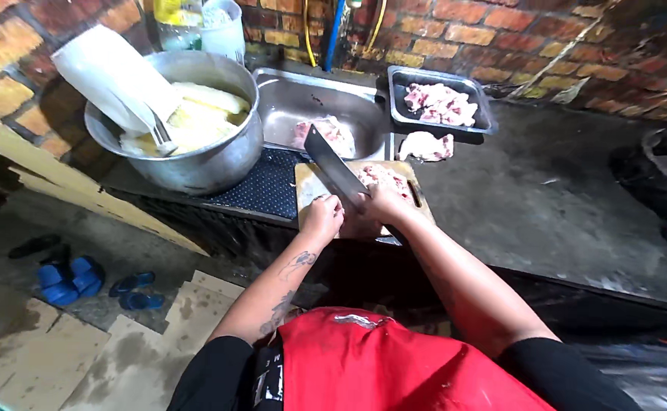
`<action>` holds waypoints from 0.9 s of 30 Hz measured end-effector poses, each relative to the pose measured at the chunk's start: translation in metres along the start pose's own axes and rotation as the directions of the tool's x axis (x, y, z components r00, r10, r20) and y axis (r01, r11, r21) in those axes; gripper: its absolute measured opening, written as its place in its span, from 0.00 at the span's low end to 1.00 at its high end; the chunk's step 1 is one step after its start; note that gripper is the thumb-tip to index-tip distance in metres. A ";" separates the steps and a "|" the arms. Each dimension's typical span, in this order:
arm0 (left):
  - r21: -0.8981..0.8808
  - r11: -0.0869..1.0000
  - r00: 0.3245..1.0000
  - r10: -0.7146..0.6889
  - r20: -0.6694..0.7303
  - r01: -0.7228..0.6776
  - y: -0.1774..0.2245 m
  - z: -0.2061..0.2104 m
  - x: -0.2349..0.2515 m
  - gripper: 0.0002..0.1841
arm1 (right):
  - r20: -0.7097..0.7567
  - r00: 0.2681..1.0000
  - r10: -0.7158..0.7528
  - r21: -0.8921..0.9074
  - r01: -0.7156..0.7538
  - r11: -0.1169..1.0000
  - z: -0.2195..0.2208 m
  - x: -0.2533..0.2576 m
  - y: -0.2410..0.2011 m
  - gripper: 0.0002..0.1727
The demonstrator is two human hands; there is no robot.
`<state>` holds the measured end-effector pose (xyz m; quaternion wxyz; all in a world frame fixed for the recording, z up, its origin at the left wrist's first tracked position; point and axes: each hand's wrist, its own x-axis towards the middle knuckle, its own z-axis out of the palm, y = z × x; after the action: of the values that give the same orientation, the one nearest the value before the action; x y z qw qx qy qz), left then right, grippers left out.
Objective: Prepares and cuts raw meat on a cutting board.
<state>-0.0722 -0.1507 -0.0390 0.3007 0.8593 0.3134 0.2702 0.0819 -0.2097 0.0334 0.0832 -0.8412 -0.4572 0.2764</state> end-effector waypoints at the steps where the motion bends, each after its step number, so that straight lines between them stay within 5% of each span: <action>1: -0.016 0.999 0.993 0.040 -0.112 -0.042 0.002 0.004 -0.002 0.05 | -0.030 1.000 0.009 0.005 -0.009 1.000 -0.001 -0.004 0.005 0.23; 3: -0.010 0.976 0.933 0.207 -0.293 -0.220 0.007 0.010 -0.002 0.02 | -0.069 0.997 0.030 0.041 -0.027 0.999 -0.003 -0.014 0.009 0.23; 5: 0.038 0.946 0.915 0.321 -0.247 -0.322 0.005 0.014 -0.001 0.04 | -0.095 0.995 0.025 0.079 -0.018 0.997 -0.005 -0.021 0.014 0.23; 7: 0.099 0.962 0.967 0.254 0.028 -0.256 0.001 0.011 -0.002 0.08 | -0.120 0.992 -0.025 0.086 0.035 0.996 -0.007 -0.029 0.017 0.23; 9: 0.079 0.978 0.972 0.179 0.154 -0.193 -0.003 0.008 -0.006 0.09 | -0.152 0.984 -0.090 0.051 0.099 0.994 -0.013 -0.038 0.015 0.23; 14: -0.035 0.992 0.989 0.121 -0.084 -0.124 -0.010 0.013 -0.012 0.07 | -0.214 0.965 -0.152 -0.010 0.153 0.988 -0.023 -0.057 0.000 0.25; 21: -0.080 0.996 0.998 0.037 0.049 -0.033 -0.008 0.011 -0.003 0.09 | 0.069 0.997 0.038 -0.030 -0.036 0.999 0.017 -0.029 0.007 0.24; 27: -0.029 0.997 0.990 -0.061 0.129 0.065 0.002 0.008 0.011 0.13 | 0.056 0.998 -0.025 -0.021 0.026 0.999 0.011 -0.002 -0.015 0.25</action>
<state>-0.0589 -0.1470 -0.0395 0.3430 0.8594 0.3158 0.2101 0.0646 -0.2040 0.0312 0.0650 -0.8282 -0.4729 0.2936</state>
